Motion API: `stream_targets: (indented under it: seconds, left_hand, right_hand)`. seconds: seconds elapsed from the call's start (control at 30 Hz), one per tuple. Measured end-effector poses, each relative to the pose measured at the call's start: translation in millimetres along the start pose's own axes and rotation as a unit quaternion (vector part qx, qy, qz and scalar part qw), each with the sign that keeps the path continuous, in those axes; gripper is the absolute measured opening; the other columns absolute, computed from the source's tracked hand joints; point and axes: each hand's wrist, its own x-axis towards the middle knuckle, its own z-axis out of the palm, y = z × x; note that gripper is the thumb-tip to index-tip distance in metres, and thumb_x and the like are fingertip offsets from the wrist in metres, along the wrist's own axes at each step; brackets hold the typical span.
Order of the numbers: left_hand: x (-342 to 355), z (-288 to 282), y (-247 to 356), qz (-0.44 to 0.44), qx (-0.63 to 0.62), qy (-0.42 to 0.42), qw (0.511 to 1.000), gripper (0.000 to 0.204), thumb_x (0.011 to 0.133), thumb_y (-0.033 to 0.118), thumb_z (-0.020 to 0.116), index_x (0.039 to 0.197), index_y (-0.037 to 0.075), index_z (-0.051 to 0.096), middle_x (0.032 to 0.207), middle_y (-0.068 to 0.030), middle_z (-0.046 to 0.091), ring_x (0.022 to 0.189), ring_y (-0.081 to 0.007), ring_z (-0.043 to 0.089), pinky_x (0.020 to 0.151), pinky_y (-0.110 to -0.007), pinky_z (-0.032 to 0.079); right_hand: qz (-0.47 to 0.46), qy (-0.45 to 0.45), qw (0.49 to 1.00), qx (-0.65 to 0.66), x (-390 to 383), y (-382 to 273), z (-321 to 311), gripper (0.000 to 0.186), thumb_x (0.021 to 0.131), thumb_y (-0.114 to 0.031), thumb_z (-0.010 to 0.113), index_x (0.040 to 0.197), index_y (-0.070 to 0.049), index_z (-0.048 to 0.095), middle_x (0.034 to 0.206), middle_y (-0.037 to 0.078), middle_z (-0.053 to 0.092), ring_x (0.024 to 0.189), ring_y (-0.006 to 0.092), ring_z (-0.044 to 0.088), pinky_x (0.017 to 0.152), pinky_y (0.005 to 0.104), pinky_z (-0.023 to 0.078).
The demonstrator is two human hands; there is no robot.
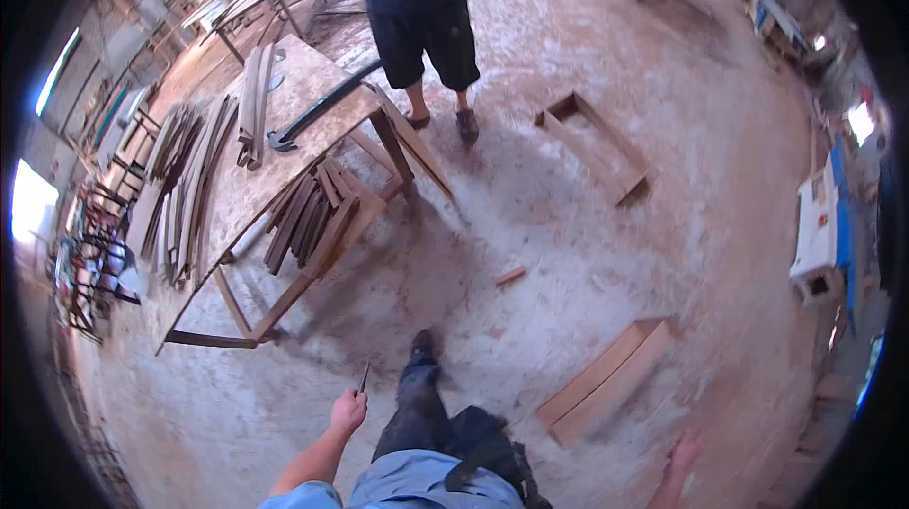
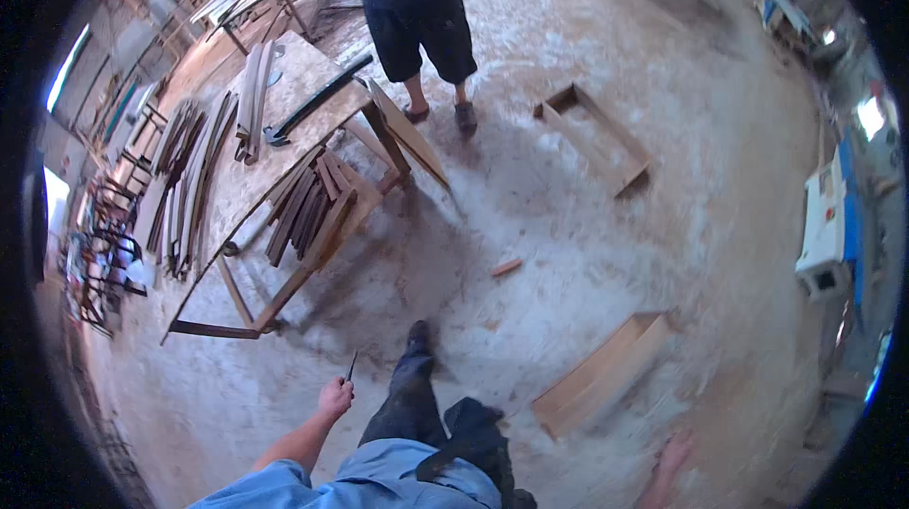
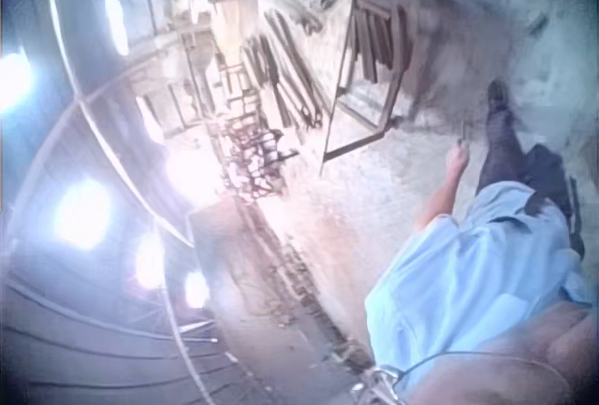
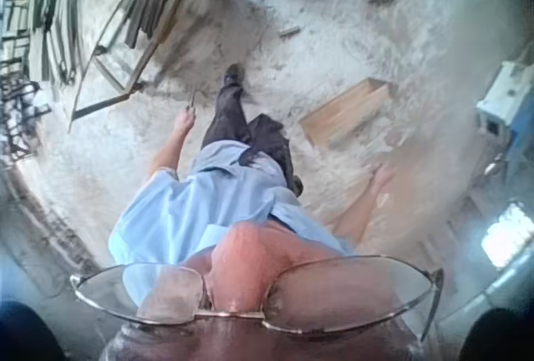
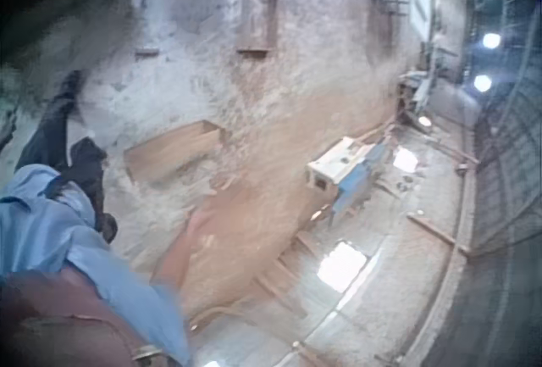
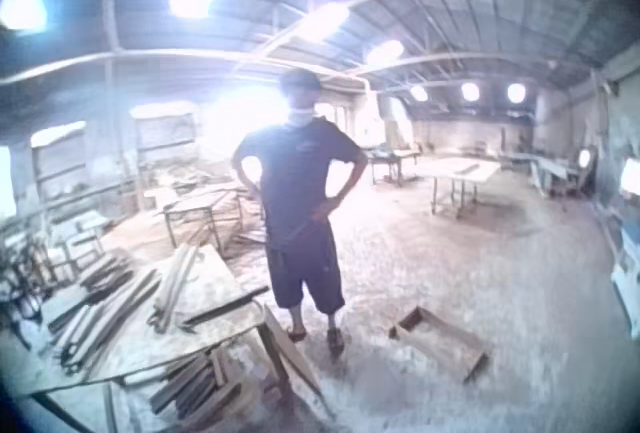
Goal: The person assembles wooden pieces by hammering them together, applies a liquid with a brush to the edge of a wood board, and continues to fit wood components into a larger assembly.
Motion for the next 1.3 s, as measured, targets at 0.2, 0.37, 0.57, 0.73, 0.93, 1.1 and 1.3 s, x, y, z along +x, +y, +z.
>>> stream_targets:
  seconds: [0.2,0.37,0.57,0.73,0.93,1.1,1.3]
  left_hand:
    - [36.0,-65.7,34.6,0.173,0.010,-0.044,0.984,0.036,0.090,0.037,0.053,0.105,0.008,0.069,0.115,-0.0199,0.065,0.109,-0.0390,0.061,0.093,-0.048,0.050]
    - [100.4,-117.5,22.7,0.126,-0.036,-0.008,0.991,0.035,0.090,0.037,0.053,0.101,0.007,0.069,0.109,-0.0203,0.067,0.105,-0.0394,0.062,0.091,-0.049,0.050]
    - [175.8,-176.0,11.1,-0.010,-0.236,0.040,0.971,0.033,0.092,0.028,0.056,0.108,0.001,0.068,0.100,-0.0215,0.070,0.096,-0.0375,0.067,0.085,-0.042,0.051]
    - [189.8,-216.9,54.2,-0.006,-0.282,0.083,0.956,0.032,0.091,0.023,0.057,0.111,-0.003,0.062,0.085,-0.0162,0.066,0.080,-0.0231,0.066,0.072,-0.036,0.053]
    - [183.2,-255.5,123.2,0.034,-0.406,0.109,0.907,0.026,0.092,0.016,0.057,0.114,0.002,0.056,0.083,-0.0045,0.061,0.063,-0.0124,0.056,0.054,-0.028,0.048]
    - [197.5,-292.4,181.8,0.050,-0.508,0.101,0.854,0.020,0.094,0.014,0.058,0.111,0.004,0.058,0.082,-0.0019,0.060,0.064,-0.0092,0.055,0.052,-0.024,0.046]
    - [264.4,-357.6,237.8,0.163,-0.290,0.322,0.887,0.023,0.085,0.016,0.066,0.100,-0.001,0.068,0.088,-0.0138,0.065,0.082,-0.0239,0.063,0.077,-0.035,0.050]
  right_hand:
    - [-0.029,-0.243,0.967,-0.068,-151.3,-92.6,139.1,0.061,0.090,-0.010,0.055,0.145,0.003,0.034,0.085,0.020,0.061,0.050,0.0226,0.059,0.039,0.0370,0.048]
    - [-0.017,-0.361,0.915,-0.178,-266.3,-151.8,258.9,0.062,0.089,-0.015,0.059,0.145,-0.001,0.035,0.080,0.010,0.060,0.053,0.0168,0.055,0.043,0.0355,0.047]
    - [-0.096,-0.402,0.902,-0.128,-278.4,-237.5,322.5,0.063,0.090,-0.017,0.062,0.144,0.003,0.036,0.083,0.012,0.062,0.070,0.0197,0.062,0.058,0.0333,0.050]
    - [-0.136,-0.233,0.948,-0.168,-208.1,-380.5,341.3,0.062,0.095,-0.022,0.055,0.151,-0.008,0.032,0.084,0.007,0.061,0.070,0.0168,0.062,0.061,0.0310,0.050]
    - [-0.436,-0.155,0.816,0.348,-228.0,-570.5,341.6,0.042,0.105,-0.030,0.047,0.134,0.001,0.045,0.096,0.006,0.061,0.084,0.0128,0.059,0.076,0.0276,0.050]
    - [-0.296,-0.437,0.848,-0.046,-284.5,-574.8,418.0,0.019,0.098,-0.018,0.058,0.111,-0.005,0.062,0.091,0.001,0.061,0.081,0.0088,0.055,0.074,0.0279,0.049]
    - [-0.357,-0.568,0.695,-0.258,-322.7,-511.8,475.6,0.044,0.089,-0.033,0.066,0.121,-0.003,0.062,0.100,0.019,0.069,0.094,0.0350,0.066,0.082,0.0416,0.053]
